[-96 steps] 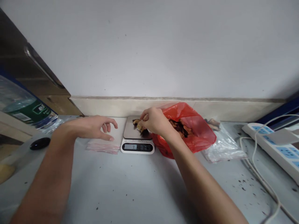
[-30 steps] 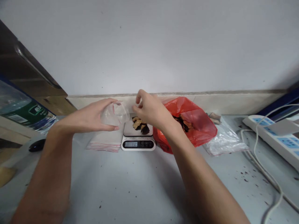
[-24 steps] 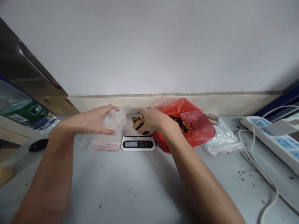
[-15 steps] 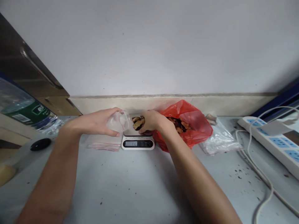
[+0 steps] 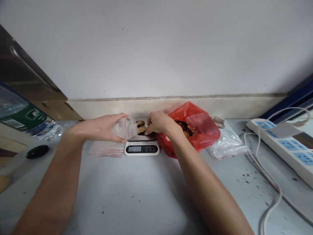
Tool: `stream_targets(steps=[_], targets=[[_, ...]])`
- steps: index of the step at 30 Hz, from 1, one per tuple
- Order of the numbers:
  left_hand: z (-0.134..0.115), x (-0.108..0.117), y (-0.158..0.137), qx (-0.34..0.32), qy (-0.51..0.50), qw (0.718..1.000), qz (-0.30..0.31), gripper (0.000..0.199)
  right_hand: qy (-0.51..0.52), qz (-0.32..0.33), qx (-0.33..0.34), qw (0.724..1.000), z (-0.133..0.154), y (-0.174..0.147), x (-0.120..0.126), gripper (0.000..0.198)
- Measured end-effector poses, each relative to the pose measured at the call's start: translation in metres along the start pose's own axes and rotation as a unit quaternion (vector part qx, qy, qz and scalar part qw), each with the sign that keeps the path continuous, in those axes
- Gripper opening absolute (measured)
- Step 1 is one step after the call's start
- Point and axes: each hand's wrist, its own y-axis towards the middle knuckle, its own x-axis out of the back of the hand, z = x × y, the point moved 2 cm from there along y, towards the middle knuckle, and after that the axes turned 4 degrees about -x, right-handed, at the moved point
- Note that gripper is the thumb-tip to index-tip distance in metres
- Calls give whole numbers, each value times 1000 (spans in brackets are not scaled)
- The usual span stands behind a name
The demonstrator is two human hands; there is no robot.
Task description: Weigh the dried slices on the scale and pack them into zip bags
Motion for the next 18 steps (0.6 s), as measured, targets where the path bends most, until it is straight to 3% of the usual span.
stream_targets(steps=[7, 12, 18], targets=[[0, -2, 2, -3, -1, 1000, 5, 85, 53, -13, 13, 998, 0, 2, 1, 17], [0, -3, 6, 34, 14, 999, 24, 88, 98, -8, 27, 995, -3, 0, 6, 15], [-2, -4, 6, 42, 10, 999, 8, 84, 182, -22, 46, 982, 0, -7, 14, 10]])
